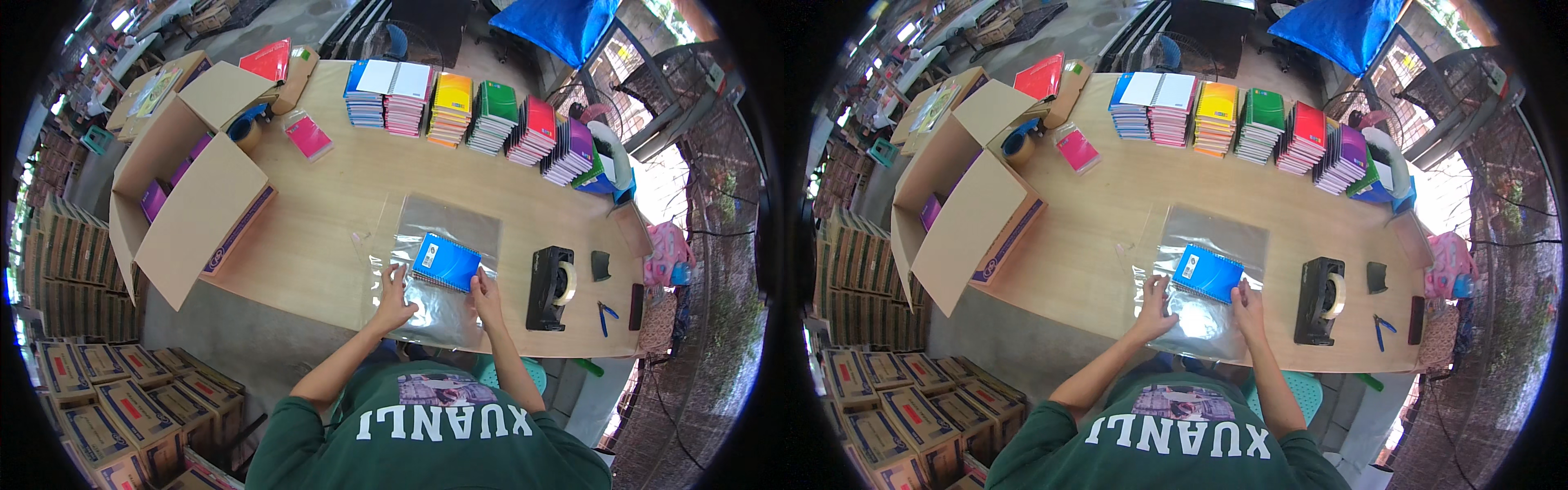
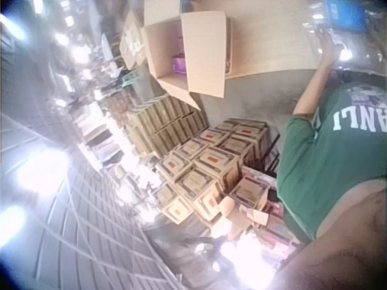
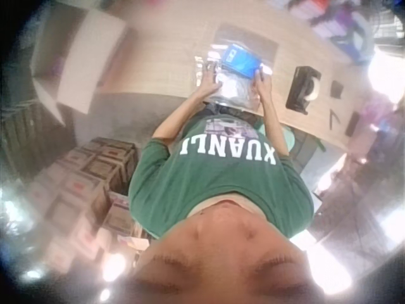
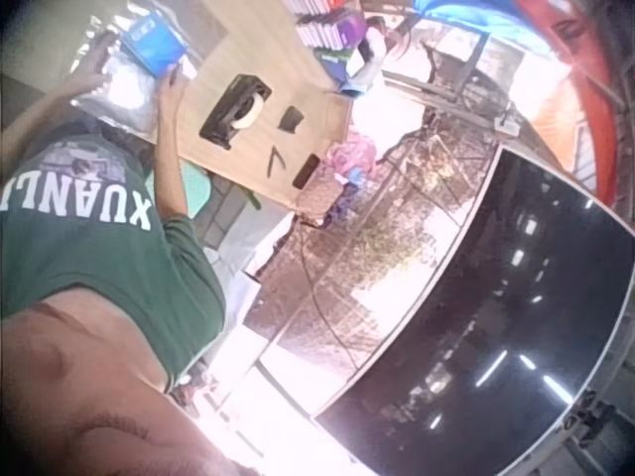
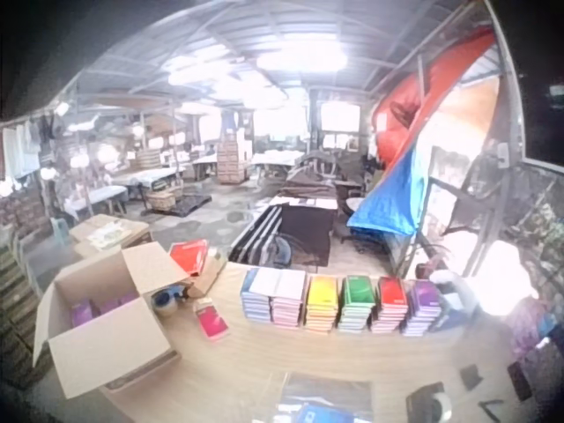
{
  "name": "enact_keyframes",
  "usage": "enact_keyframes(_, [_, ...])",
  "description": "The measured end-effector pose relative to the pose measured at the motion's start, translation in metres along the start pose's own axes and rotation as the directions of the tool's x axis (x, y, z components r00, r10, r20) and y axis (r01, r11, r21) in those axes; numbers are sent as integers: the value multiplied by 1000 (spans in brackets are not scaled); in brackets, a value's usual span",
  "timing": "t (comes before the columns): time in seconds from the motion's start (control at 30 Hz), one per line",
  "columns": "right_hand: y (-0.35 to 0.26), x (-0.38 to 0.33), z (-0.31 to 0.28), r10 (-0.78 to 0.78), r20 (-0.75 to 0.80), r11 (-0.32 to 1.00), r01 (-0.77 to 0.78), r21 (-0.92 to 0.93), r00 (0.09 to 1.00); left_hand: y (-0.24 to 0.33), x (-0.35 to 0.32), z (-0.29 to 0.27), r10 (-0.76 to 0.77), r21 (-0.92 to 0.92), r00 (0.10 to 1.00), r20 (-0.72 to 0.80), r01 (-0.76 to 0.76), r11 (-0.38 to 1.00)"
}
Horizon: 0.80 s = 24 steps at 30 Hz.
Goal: The person wraps individual notebooks in clear plastic film and secures them with adhesive tape, then places the wrapped notebooks into a cardboard box.
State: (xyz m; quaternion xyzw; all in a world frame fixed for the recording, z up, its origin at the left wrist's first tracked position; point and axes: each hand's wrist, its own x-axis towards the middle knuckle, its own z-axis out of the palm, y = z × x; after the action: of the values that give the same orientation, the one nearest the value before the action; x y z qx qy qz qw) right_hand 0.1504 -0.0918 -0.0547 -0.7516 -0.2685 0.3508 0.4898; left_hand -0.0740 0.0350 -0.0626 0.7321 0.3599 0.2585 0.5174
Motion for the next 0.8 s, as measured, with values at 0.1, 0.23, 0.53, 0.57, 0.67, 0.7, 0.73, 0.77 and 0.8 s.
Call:
enact_keyframes(0.1, [33,4,4,-243,-112,956,218,-194,964,24,3,0,21,48,998,64,-24,999])
enact_keyframes(0.23, [29,12,5,-177,-41,961,164,-222,983,23,-2,-1,41,90,994,105,-51,995])
enact_keyframes(0.53, [2,5,13,8,-62,993,-15,-121,998,-7,-3,12,31,144,999,17,-34,989])
enact_keyframes(0.57, [-8,0,12,95,-22,992,-96,-85,995,-9,-5,12,-7,158,1000,23,3,987])
enact_keyframes(0.67, [-8,2,10,79,-28,995,-77,58,996,-9,-5,14,6,199,998,61,-18,980])
enact_keyframes(0.7, [-7,3,9,81,-46,995,-78,58,996,-8,-4,16,15,185,998,59,-25,982])
enact_keyframes(0.73, [-6,5,11,83,-61,995,-80,60,995,-8,-5,16,20,175,998,55,-30,984])
enact_keyframes(0.77, [-6,6,12,86,-75,995,-81,63,993,-8,-5,16,27,165,998,52,-35,986])
enact_keyframes(0.8, [-5,7,10,97,-59,994,-93,62,994,-8,-5,16,33,173,999,39,-40,984])
